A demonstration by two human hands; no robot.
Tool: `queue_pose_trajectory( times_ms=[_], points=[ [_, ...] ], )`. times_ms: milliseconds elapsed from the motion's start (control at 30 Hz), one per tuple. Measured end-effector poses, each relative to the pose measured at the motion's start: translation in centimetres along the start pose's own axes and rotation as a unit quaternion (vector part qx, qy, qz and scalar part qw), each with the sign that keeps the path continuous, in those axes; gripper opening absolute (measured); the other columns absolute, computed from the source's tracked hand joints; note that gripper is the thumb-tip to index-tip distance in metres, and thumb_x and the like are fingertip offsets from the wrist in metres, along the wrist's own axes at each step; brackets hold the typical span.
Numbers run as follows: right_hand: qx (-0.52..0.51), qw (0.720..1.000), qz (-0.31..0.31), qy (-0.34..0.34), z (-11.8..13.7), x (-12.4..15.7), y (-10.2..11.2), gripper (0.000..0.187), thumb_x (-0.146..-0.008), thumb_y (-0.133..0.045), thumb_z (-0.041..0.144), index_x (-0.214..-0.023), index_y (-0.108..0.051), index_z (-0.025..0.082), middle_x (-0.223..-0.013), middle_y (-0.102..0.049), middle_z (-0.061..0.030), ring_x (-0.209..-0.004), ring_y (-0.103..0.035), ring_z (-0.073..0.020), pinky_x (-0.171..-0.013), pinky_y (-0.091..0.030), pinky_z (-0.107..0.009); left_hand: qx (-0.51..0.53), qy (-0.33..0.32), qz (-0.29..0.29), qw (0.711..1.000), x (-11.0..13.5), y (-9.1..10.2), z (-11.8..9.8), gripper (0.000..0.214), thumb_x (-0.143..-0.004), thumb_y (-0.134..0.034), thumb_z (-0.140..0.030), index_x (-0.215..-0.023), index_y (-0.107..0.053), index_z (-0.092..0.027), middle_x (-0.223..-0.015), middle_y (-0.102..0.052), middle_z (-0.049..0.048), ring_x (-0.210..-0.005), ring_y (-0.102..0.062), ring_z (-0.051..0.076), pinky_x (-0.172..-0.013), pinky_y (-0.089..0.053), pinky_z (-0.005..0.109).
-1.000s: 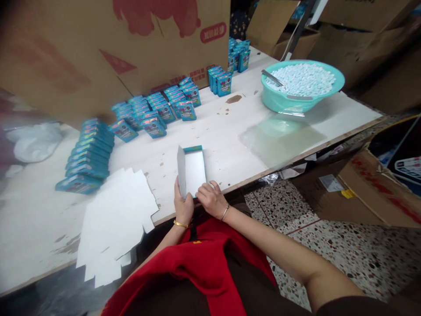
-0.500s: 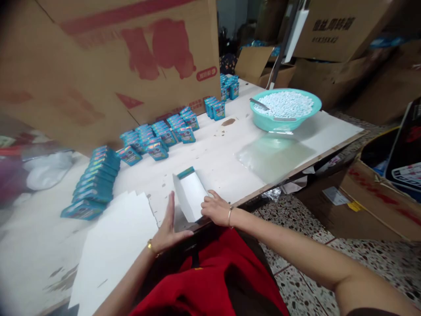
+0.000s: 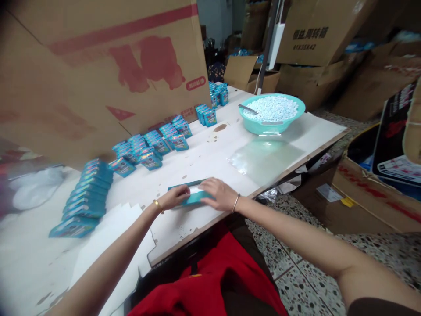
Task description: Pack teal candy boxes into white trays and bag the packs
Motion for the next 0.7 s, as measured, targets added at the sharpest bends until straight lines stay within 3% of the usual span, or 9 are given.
queue_pose_trajectory(
  times_ms=[67,167,233,300,367,500,700],
  points=[
    [0.055,0.998,-0.005,-0.016,1.5,0.5,-2.4,0.046,-0.083,-0.06,0.033,-0.122,-0.05,0.01,-0.12,-0.054,-0.0148,-0.112,-0.044,-0.026,-0.093,-0.04,-0.041,-0.004,0.007,-0.003,1.0,-0.5,-0.4,0.7,0.022,-0.086,-0.045,-0.034,-0.08,-0.057,-0.016,-0.069,-0.056,-0.0009,-0.064,-0.049,0.012,-0.062,-0.041,0.025],
    [0.136,0.989,-0.01,-0.061,2.0,0.9,-5.7,0.021,-0.089,-0.051,0.02,-0.108,-0.057,0.011,-0.103,-0.059,-0.0115,-0.097,-0.049,-0.023,-0.083,-0.042,-0.037,-0.035,0.005,-0.032,0.999,0.5,-0.8,0.9,0.03,-0.088,-0.043,-0.039,-0.077,-0.06,-0.016,-0.08,-0.058,0.0041,-0.076,-0.05,0.016,-0.072,-0.041,0.031],
    [0.168,0.982,-0.012,-0.085,1.7,0.9,-6.8,0.015,-0.091,-0.045,0.012,-0.094,-0.059,0.014,-0.093,-0.059,-0.0089,-0.088,-0.049,-0.0211,-0.075,-0.042,-0.034,-0.109,-0.022,-0.073,0.991,2.1,-0.8,0.1,0.033,-0.088,-0.044,-0.044,-0.087,-0.064,-0.018,-0.097,-0.058,0.008,-0.09,-0.049,0.022,-0.082,-0.038,0.037],
    [0.186,0.978,-0.005,-0.098,1.3,0.7,-7.3,0.016,-0.09,-0.045,0.01,-0.083,-0.058,0.015,-0.088,-0.057,-0.0079,-0.083,-0.048,-0.0207,-0.069,-0.041,-0.032,-0.198,-0.048,-0.091,0.975,3.8,-1.1,-0.8,0.035,-0.088,-0.046,-0.046,-0.106,-0.062,-0.021,-0.106,-0.056,0.0098,-0.095,-0.047,0.025,-0.084,-0.037,0.041],
    [0.195,0.975,0.005,-0.108,1.0,0.5,-7.4,0.016,-0.088,-0.046,0.009,-0.078,-0.057,0.015,-0.083,-0.055,-0.0074,-0.079,-0.047,-0.0208,-0.067,-0.04,-0.032,-0.251,-0.039,-0.08,0.964,4.9,-1.6,-1.0,0.034,-0.09,-0.043,-0.039,-0.115,-0.057,-0.02,-0.101,-0.057,0.0104,-0.092,-0.048,0.024,-0.081,-0.038,0.04],
    [0.202,0.968,0.044,-0.142,0.4,-0.2,-7.6,0.017,-0.087,-0.045,0.004,-0.079,-0.057,0.014,-0.079,-0.054,-0.008,-0.079,-0.047,-0.0208,-0.067,-0.04,-0.032,-0.26,0.023,-0.053,0.964,5.0,-1.9,-0.3,0.026,-0.093,-0.034,-0.022,-0.098,-0.059,-0.017,-0.092,-0.058,0.0088,-0.087,-0.05,0.021,-0.078,-0.041,0.034],
    [0.157,0.962,0.18,-0.132,-0.7,-1.6,-9.1,0.012,-0.084,-0.051,0.008,-0.084,-0.062,0.012,-0.085,-0.061,-0.0097,-0.083,-0.054,-0.021,-0.071,-0.043,-0.033,-0.232,0.074,0.02,0.97,3.7,-1.2,0.1,0.019,-0.089,-0.04,-0.021,-0.085,-0.058,-0.017,-0.095,-0.062,0.0082,-0.09,-0.054,0.022,-0.078,-0.042,0.033]
  ],
)
Point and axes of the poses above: each hand's wrist, its own x-axis away from the middle knuckle, its own y-axis out of the back of the hand, z = x × y, the point moved 8 cm from there along -x, towards the middle knuckle
